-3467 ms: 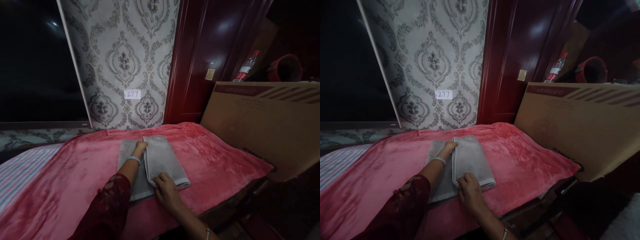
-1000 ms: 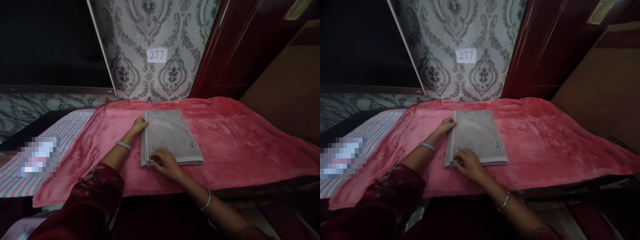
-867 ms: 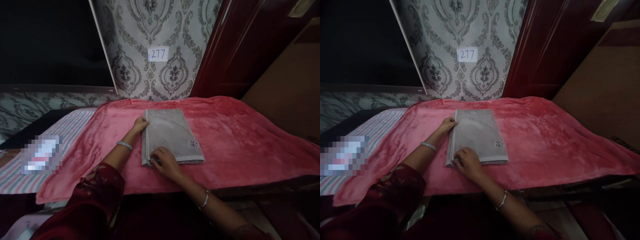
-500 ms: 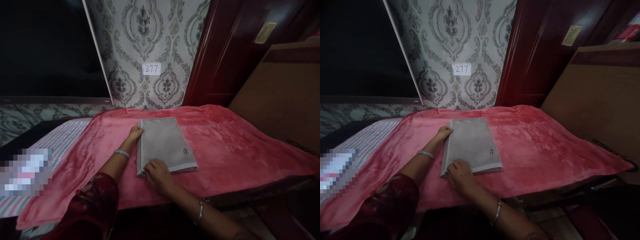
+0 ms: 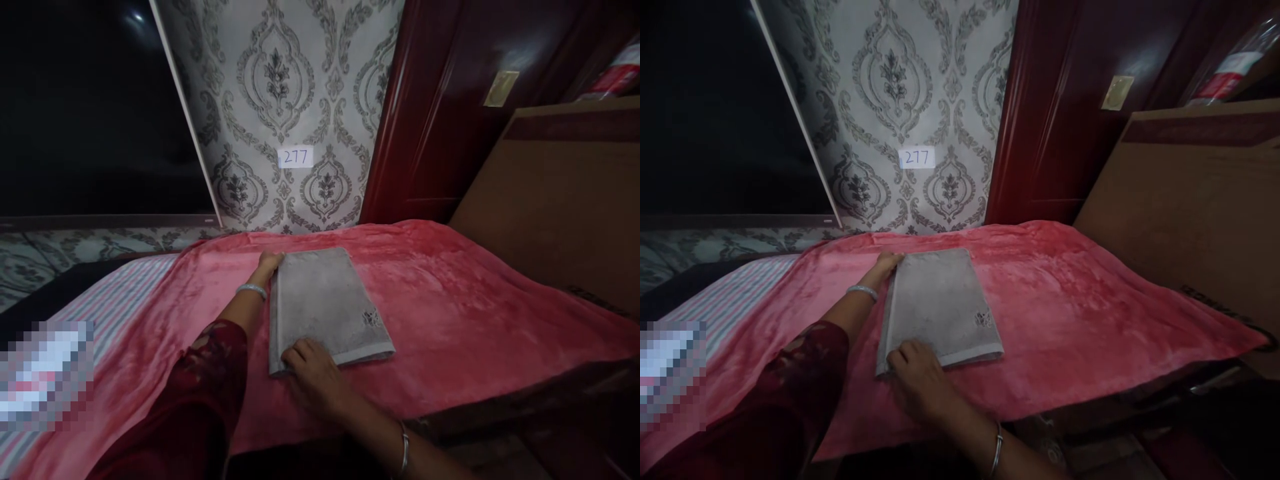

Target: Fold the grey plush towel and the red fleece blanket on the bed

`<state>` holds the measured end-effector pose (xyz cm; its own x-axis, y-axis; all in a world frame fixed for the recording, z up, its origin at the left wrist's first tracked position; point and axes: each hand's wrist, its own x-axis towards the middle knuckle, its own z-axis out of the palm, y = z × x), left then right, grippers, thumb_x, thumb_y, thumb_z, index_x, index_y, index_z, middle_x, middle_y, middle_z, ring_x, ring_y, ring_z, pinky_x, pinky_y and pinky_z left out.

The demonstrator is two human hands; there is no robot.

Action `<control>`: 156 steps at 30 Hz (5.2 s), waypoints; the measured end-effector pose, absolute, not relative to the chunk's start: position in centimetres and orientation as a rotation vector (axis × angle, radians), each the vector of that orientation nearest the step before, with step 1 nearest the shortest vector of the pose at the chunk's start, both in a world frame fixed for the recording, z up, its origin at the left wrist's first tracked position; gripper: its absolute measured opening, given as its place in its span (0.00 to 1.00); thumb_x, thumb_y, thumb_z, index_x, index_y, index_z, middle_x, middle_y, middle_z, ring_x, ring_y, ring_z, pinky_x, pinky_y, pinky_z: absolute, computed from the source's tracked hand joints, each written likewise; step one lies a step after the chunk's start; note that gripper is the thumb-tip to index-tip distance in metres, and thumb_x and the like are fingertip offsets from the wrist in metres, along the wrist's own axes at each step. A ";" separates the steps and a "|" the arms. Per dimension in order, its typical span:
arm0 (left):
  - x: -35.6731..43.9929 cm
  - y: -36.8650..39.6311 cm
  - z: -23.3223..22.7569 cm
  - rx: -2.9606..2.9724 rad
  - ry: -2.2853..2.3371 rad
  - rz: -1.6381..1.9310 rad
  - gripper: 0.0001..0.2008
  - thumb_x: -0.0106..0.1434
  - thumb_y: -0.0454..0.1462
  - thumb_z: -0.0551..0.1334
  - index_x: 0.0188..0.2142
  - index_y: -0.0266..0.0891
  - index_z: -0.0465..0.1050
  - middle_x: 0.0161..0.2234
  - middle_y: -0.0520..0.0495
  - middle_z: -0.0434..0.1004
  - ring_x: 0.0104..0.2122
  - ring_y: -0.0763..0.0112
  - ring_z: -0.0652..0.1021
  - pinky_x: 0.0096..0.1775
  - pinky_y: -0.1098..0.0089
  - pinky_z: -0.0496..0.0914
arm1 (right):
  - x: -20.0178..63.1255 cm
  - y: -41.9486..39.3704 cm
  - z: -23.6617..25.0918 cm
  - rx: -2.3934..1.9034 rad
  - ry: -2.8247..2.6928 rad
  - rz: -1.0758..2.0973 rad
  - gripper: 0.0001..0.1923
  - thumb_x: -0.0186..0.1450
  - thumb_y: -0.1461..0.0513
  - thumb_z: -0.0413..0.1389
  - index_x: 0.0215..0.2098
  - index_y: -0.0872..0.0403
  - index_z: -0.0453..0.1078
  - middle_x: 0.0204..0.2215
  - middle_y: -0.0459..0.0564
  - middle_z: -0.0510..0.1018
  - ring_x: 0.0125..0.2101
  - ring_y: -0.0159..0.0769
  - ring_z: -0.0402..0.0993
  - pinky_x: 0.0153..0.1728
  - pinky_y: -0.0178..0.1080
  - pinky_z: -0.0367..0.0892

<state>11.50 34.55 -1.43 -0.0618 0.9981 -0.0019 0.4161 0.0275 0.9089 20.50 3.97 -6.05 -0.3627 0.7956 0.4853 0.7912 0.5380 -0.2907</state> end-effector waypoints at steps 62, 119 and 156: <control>13.0 30.0 -3.1 2.808 1.420 0.092 0.30 0.71 0.52 0.44 0.69 0.48 0.53 0.71 0.45 0.48 0.70 0.49 0.51 0.66 0.43 0.43 | 26.9 5.6 -2.0 -0.984 -2.650 0.580 0.34 0.72 0.46 0.49 0.72 0.41 0.44 0.72 0.45 0.46 0.71 0.46 0.30 0.68 0.59 0.30; 23.2 29.8 -3.1 2.910 0.898 0.052 0.30 0.70 0.56 0.45 0.68 0.57 0.53 0.71 0.50 0.50 0.70 0.54 0.52 0.65 0.40 0.43 | 33.8 8.8 -3.1 -1.262 -2.527 0.485 0.32 0.73 0.47 0.47 0.71 0.40 0.48 0.72 0.46 0.44 0.71 0.46 0.29 0.67 0.61 0.27; 9.2 27.3 -2.7 2.724 1.265 0.141 0.29 0.71 0.50 0.46 0.69 0.48 0.53 0.72 0.45 0.46 0.70 0.53 0.48 0.65 0.42 0.46 | 26.1 10.8 -1.5 -1.308 -2.617 0.350 0.34 0.72 0.44 0.45 0.71 0.45 0.51 0.71 0.54 0.49 0.71 0.52 0.37 0.66 0.61 0.37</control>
